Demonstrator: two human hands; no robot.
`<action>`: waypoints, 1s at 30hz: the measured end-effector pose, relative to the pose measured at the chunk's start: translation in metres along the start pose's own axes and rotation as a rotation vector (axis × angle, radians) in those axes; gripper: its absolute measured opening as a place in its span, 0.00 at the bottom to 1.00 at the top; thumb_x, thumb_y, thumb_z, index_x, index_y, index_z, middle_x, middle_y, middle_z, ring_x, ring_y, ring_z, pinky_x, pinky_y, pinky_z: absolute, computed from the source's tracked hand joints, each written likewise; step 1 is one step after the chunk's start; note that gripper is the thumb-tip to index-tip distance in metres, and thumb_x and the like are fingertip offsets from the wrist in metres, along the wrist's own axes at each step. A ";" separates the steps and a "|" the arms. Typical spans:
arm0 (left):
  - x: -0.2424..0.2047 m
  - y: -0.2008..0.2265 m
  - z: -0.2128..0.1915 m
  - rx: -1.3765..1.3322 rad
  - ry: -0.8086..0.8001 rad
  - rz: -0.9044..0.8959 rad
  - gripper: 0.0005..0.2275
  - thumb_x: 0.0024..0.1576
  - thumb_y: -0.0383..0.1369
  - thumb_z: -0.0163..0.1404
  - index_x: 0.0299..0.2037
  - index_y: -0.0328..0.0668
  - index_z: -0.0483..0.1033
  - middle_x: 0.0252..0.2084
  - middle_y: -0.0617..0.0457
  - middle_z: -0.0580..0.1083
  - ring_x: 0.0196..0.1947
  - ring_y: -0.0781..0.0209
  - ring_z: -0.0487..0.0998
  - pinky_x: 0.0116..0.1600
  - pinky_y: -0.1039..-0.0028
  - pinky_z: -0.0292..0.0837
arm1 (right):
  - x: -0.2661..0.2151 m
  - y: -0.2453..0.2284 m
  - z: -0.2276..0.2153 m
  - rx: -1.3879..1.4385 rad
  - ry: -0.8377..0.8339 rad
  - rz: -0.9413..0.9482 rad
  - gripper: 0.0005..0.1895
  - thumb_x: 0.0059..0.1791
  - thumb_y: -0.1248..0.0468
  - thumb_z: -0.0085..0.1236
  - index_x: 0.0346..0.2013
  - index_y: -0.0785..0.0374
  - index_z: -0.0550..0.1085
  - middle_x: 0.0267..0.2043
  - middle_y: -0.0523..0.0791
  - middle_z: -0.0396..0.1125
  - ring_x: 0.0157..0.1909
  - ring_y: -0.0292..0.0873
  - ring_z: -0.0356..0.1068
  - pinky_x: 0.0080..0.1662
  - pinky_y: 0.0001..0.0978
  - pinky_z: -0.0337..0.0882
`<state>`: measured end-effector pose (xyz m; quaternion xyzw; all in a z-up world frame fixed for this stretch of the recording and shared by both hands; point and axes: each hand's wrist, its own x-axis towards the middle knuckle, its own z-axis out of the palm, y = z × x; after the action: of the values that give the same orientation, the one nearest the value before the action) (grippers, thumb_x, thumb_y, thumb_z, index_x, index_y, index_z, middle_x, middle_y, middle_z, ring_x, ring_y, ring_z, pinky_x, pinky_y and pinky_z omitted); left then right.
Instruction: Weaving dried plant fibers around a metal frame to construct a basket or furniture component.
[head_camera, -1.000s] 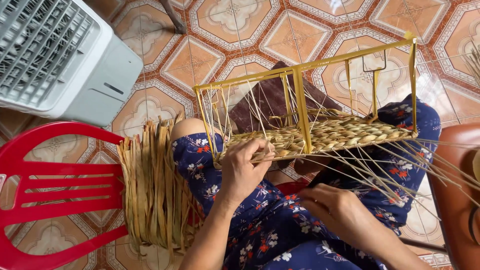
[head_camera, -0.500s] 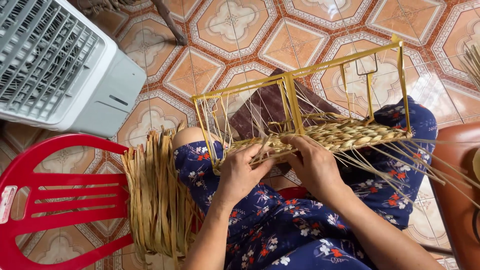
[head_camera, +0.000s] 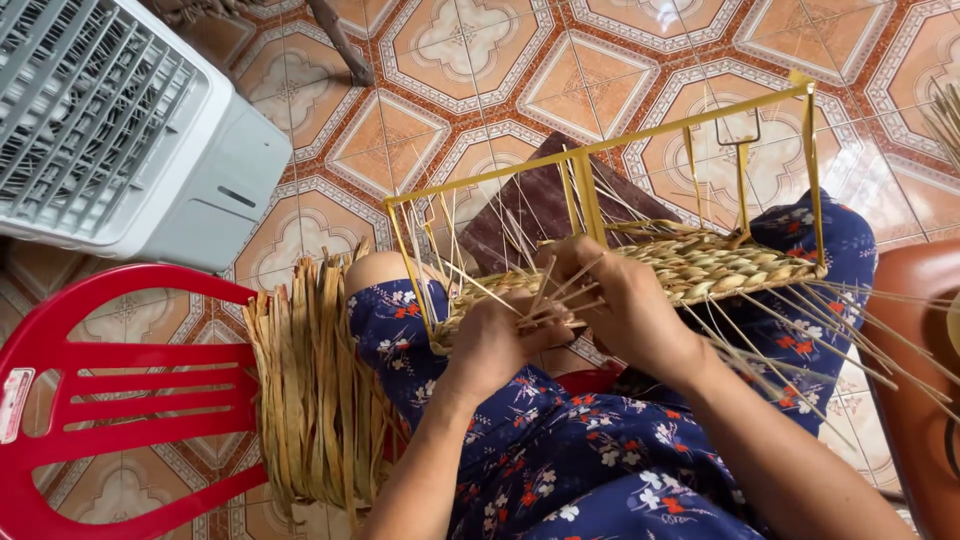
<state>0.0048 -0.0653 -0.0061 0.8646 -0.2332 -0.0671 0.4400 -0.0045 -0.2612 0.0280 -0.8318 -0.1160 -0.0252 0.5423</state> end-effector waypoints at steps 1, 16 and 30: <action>0.002 0.000 0.003 0.013 0.082 0.071 0.11 0.52 0.42 0.63 0.37 0.47 0.81 0.29 0.53 0.80 0.27 0.62 0.80 0.31 0.69 0.74 | 0.009 0.002 -0.004 -0.080 -0.020 -0.060 0.17 0.47 0.72 0.62 0.50 0.64 0.72 0.34 0.44 0.73 0.34 0.32 0.74 0.37 0.27 0.73; 0.034 -0.005 -0.003 -0.094 -0.008 -0.251 0.10 0.59 0.41 0.57 0.35 0.46 0.84 0.20 0.56 0.77 0.17 0.73 0.70 0.24 0.76 0.65 | -0.002 0.018 0.002 -0.230 0.028 0.372 0.15 0.51 0.60 0.59 0.51 0.59 0.80 0.22 0.49 0.74 0.20 0.41 0.75 0.27 0.35 0.73; 0.021 -0.014 -0.010 -0.330 0.036 -0.096 0.06 0.61 0.36 0.56 0.39 0.44 0.81 0.33 0.56 0.82 0.31 0.72 0.80 0.36 0.78 0.75 | -0.012 0.023 -0.002 -0.201 0.049 0.134 0.14 0.48 0.64 0.61 0.49 0.62 0.78 0.29 0.48 0.75 0.29 0.42 0.76 0.33 0.34 0.74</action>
<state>0.0311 -0.0607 -0.0093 0.7919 -0.1694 -0.1100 0.5763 -0.0108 -0.2736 0.0066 -0.8871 -0.0437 -0.0205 0.4591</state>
